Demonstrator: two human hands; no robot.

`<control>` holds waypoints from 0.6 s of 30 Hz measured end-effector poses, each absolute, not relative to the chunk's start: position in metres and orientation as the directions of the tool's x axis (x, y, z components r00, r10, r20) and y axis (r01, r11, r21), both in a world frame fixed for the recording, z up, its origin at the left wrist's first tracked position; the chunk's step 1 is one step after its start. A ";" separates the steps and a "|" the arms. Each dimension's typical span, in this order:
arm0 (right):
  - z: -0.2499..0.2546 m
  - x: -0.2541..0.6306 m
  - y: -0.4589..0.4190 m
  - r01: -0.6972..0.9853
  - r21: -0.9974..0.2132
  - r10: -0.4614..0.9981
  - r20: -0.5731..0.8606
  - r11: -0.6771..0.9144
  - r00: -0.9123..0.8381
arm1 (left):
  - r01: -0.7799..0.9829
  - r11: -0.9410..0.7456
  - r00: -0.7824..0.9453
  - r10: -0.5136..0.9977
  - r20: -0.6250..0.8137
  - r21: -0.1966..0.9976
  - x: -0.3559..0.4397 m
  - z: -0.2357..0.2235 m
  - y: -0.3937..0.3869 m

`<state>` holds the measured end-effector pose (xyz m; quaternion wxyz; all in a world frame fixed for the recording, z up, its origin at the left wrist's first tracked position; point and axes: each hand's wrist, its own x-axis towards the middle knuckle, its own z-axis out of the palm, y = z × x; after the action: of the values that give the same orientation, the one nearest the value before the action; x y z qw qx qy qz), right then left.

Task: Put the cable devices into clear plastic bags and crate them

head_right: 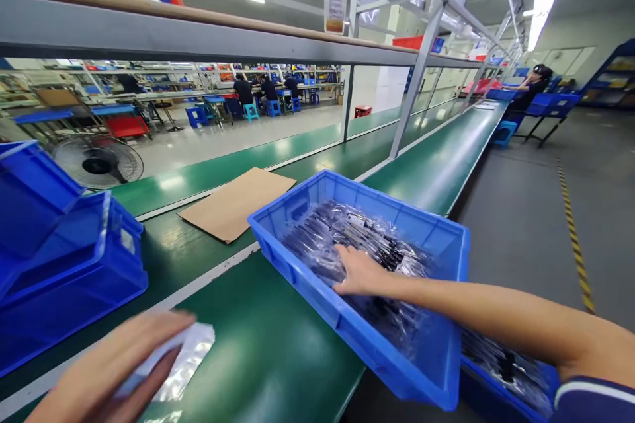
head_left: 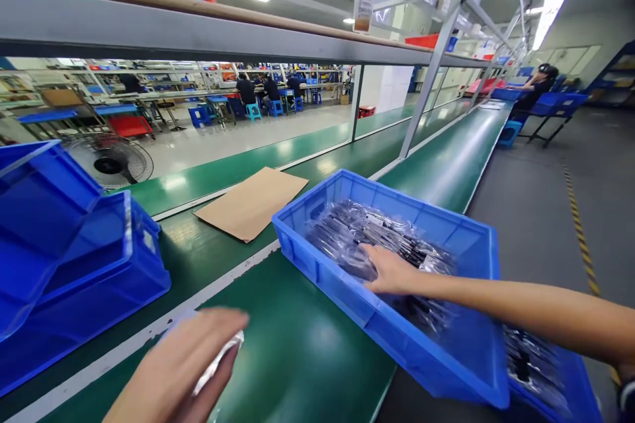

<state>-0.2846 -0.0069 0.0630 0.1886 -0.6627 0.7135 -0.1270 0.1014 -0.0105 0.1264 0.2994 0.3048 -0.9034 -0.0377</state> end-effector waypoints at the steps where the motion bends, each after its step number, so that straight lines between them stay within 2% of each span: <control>1: 0.057 -0.286 -0.005 -0.903 -0.421 -0.991 -0.126 0.085 -0.034 | -0.453 0.872 -0.740 -0.483 0.468 0.185 0.070 0.140 -0.039; 3: 0.048 -0.289 -0.003 -0.908 -0.411 -0.987 -0.162 0.079 -0.013 | -0.314 0.945 -0.866 -0.326 0.378 0.094 -0.006 0.156 -0.100; 5: 0.045 -0.291 -0.001 -0.911 -0.406 -0.982 -0.189 0.072 0.006 | -0.165 0.986 -0.959 -0.159 0.233 -0.004 -0.086 0.153 -0.151; 7: 0.045 -0.293 -0.002 -0.917 -0.393 -0.974 -0.226 0.068 0.025 | -0.015 0.998 -0.998 -0.012 0.054 -0.068 -0.155 0.133 -0.185; 10: 0.047 -0.296 -0.005 -0.926 -0.369 -0.955 -0.295 0.077 0.038 | 0.133 0.990 -0.977 0.121 -0.177 -0.056 -0.226 0.088 -0.206; 12: 0.048 -0.300 -0.010 -0.927 -0.365 -0.943 -0.331 0.089 0.040 | 0.174 0.985 -0.960 0.166 -0.225 -0.017 -0.253 0.062 -0.211; 14: 0.047 -0.305 -0.015 -0.926 -0.366 -0.931 -0.363 0.098 0.044 | 0.186 0.982 -0.961 0.185 -0.206 0.012 -0.271 0.044 -0.215; 18: 0.041 -0.315 -0.026 -0.925 -0.370 -0.925 -0.374 0.083 0.066 | 0.234 0.972 -0.954 0.231 -0.192 0.005 -0.292 0.029 -0.220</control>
<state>-0.3151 -0.0257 0.0411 0.2733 -0.6771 0.6832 0.0002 -0.2922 -0.2204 0.0286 -0.0959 -0.1176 -0.9884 0.0087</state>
